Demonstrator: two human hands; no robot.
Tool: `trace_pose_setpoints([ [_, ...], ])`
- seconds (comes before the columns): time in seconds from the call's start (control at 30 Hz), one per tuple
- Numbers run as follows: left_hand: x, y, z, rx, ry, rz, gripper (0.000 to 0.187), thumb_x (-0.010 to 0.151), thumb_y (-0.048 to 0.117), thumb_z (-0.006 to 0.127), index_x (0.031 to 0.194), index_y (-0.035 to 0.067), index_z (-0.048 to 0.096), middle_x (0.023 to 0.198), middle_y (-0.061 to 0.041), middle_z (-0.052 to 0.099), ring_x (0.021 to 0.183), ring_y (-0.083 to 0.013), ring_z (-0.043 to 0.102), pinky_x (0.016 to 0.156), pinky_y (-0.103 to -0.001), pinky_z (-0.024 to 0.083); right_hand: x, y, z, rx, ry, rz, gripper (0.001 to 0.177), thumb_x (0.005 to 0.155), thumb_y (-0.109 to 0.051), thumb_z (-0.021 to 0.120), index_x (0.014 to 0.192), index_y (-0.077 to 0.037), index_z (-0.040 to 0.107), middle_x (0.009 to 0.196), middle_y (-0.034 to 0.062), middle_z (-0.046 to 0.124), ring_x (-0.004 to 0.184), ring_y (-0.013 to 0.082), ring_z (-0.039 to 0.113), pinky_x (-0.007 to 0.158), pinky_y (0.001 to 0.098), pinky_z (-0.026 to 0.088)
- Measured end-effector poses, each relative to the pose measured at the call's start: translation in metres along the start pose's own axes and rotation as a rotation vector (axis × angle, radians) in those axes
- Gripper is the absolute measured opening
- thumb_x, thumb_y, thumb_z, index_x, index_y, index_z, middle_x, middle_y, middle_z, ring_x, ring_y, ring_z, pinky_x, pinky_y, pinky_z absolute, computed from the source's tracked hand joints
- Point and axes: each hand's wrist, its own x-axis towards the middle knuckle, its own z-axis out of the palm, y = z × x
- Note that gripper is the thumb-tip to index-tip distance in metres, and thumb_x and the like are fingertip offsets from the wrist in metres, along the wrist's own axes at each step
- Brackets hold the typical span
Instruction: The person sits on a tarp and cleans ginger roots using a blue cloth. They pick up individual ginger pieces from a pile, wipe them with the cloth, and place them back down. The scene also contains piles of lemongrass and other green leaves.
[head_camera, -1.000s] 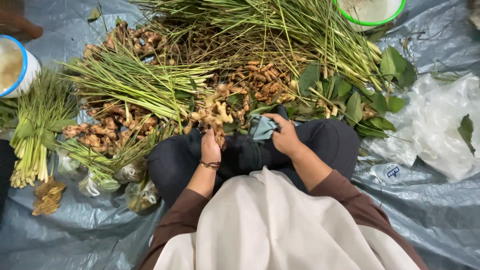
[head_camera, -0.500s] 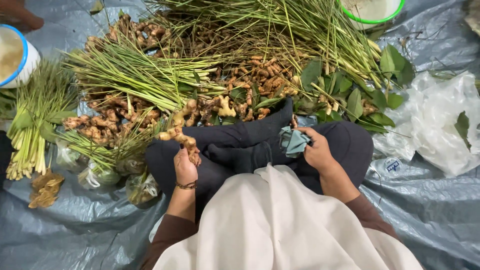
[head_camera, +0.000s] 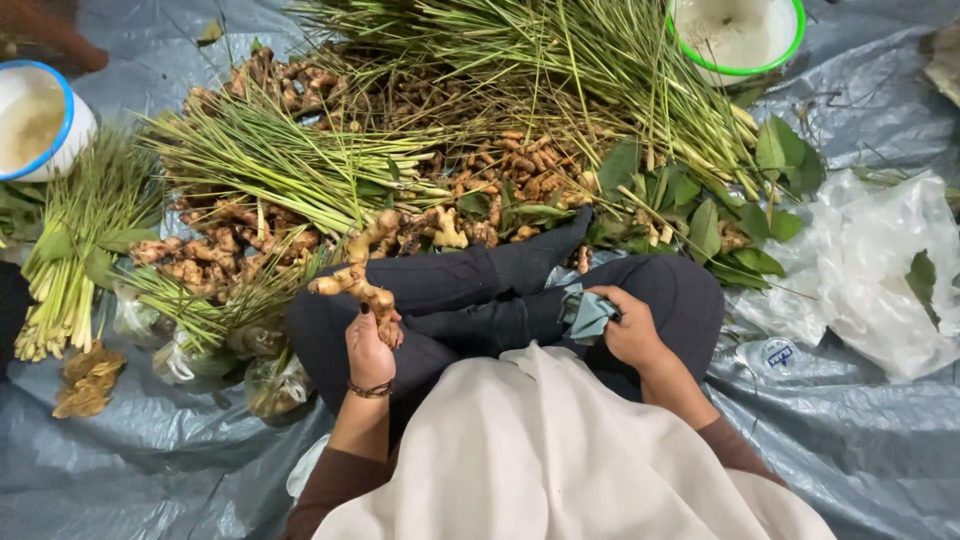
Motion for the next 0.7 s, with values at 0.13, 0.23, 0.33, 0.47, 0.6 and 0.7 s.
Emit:
trace_pose_setpoints([
  [0.13, 0.001, 0.007, 0.017, -0.039, -0.05, 0.02, 0.059, 0.11, 0.035, 0.038, 0.077, -0.006, 0.064, 0.042, -0.007, 0.039, 0.036, -0.0144, 0.041, 0.04, -0.024, 0.038, -0.003, 0.007, -0.013, -0.023, 0.017, 0.015, 0.033, 0.081, -0.004, 0.079, 0.114, -0.009, 0.079, 0.104, 0.0139, 0.079, 0.107, 0.0277, 0.071, 0.099, 0.0447, 0.052],
  [0.23, -0.002, 0.01, 0.037, -0.011, -0.081, 0.04, 0.059, 0.11, 0.03, 0.037, 0.077, -0.009, 0.066, 0.04, -0.007, 0.04, 0.035, -0.0157, 0.043, 0.04, -0.025, 0.04, -0.007, 0.011, -0.033, -0.027, 0.018, -0.015, 0.032, 0.083, -0.016, 0.081, 0.114, -0.009, 0.079, 0.104, 0.0141, 0.079, 0.106, 0.0261, 0.072, 0.097, 0.0434, 0.052],
  [0.33, -0.001, 0.009, 0.059, -0.035, -0.164, 0.017, 0.057, 0.11, 0.027, 0.038, 0.078, -0.01, 0.067, 0.039, -0.006, 0.04, 0.036, -0.0146, 0.044, 0.041, -0.024, 0.042, -0.008, 0.028, -0.05, -0.032, 0.078, -0.061, 0.036, 0.085, -0.031, 0.082, 0.113, -0.01, 0.078, 0.104, 0.0126, 0.079, 0.104, 0.0234, 0.072, 0.096, 0.0408, 0.053],
  [0.47, 0.002, 0.012, 0.087, -0.148, -0.276, -0.073, 0.053, 0.106, 0.024, 0.046, 0.077, -0.015, 0.067, 0.037, -0.004, 0.041, 0.035, -0.0148, 0.047, 0.041, -0.026, 0.045, -0.001, 0.012, -0.064, -0.013, 0.121, -0.117, 0.04, 0.087, -0.039, 0.079, 0.11, -0.006, 0.077, 0.103, 0.0142, 0.079, 0.104, 0.025, 0.072, 0.095, 0.0411, 0.053],
  [0.6, 0.017, 0.038, 0.119, -0.119, -0.296, -0.12, 0.053, 0.107, 0.024, 0.044, 0.078, -0.013, 0.068, 0.038, -0.004, 0.037, 0.034, -0.0137, 0.045, 0.039, -0.025, 0.044, 0.001, 0.024, -0.062, -0.022, 0.115, -0.091, 0.042, 0.081, -0.037, 0.084, 0.11, -0.006, 0.079, 0.102, 0.0153, 0.08, 0.102, 0.0288, 0.074, 0.094, 0.0447, 0.054],
  [0.7, 0.026, 0.031, 0.131, -0.094, -0.267, -0.126, 0.055, 0.108, 0.031, 0.046, 0.077, -0.008, 0.068, 0.037, -0.005, 0.037, 0.032, -0.0141, 0.043, 0.039, -0.024, 0.042, 0.004, 0.012, -0.06, -0.098, 0.061, -0.067, 0.03, 0.079, -0.011, 0.082, 0.109, -0.01, 0.08, 0.098, 0.0118, 0.08, 0.098, 0.0281, 0.074, 0.091, 0.0435, 0.055],
])
